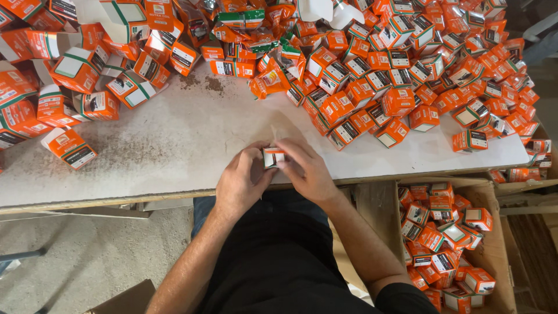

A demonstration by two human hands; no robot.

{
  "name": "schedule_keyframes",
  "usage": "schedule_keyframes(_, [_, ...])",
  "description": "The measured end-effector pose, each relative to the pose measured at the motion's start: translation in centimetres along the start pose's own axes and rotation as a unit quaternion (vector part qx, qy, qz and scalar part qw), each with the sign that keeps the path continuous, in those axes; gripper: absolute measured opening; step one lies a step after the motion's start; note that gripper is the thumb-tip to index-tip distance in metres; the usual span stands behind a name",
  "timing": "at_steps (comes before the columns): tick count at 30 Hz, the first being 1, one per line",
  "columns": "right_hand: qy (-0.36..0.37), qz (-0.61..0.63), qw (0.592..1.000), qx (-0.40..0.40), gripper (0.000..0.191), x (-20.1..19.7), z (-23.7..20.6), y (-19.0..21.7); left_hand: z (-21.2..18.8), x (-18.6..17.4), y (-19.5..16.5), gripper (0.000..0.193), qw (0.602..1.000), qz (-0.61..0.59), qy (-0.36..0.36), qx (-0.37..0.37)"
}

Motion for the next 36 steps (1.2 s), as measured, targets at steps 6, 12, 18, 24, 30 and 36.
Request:
schedule_keyframes(6, [-0.018, -0.048, 0.997, -0.060, 0.030, -0.2, -0.3, 0.7, 0.1, 0.0, -0.1, 0.058, 1.000, -0.003, 0.021, 0.018])
schedule_keyframes(12, [-0.057, -0.085, 0.992, -0.080, 0.029, 0.1, -0.9, 0.6, 0.1, -0.3, -1.0, 0.056, 0.999, -0.006, 0.028, 0.032])
schedule_keyframes(18, [0.016, -0.120, 0.981, -0.155, 0.038, 0.5, -1.1, 2.3, 0.1, -0.6, -2.7, 0.037, 0.994, 0.048, 0.028, 0.092])
schedule_keyframes(24, [0.045, -0.075, 0.992, -0.087, 0.041, 0.8, -2.1, -0.2, 0.4, -1.5, -3.6, 0.035, 0.992, 0.008, 0.047, 0.119])
schedule_keyframes(30, [-0.195, -0.239, 0.937, -0.166, 0.043, -9.7, -5.9, 0.9, 0.2, -1.5, -2.4, 0.035, 0.995, -0.083, 0.040, 0.048])
schedule_keyframes(36, [-0.209, -0.327, 0.922, -0.004, 0.034, -17.2, -1.7, -3.6, 7.3, -2.6, 0.1, 0.034, 0.995, 0.052, 0.006, 0.085])
Point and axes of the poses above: each hand's wrist, its own z-axis towards the middle knuckle, its own x-axis out of the palm, y = z × x, the point moved 10 cm from there along z, towards the middle knuckle, and after that the axes turned 2 degrees about -y, right-handed, at the moved point
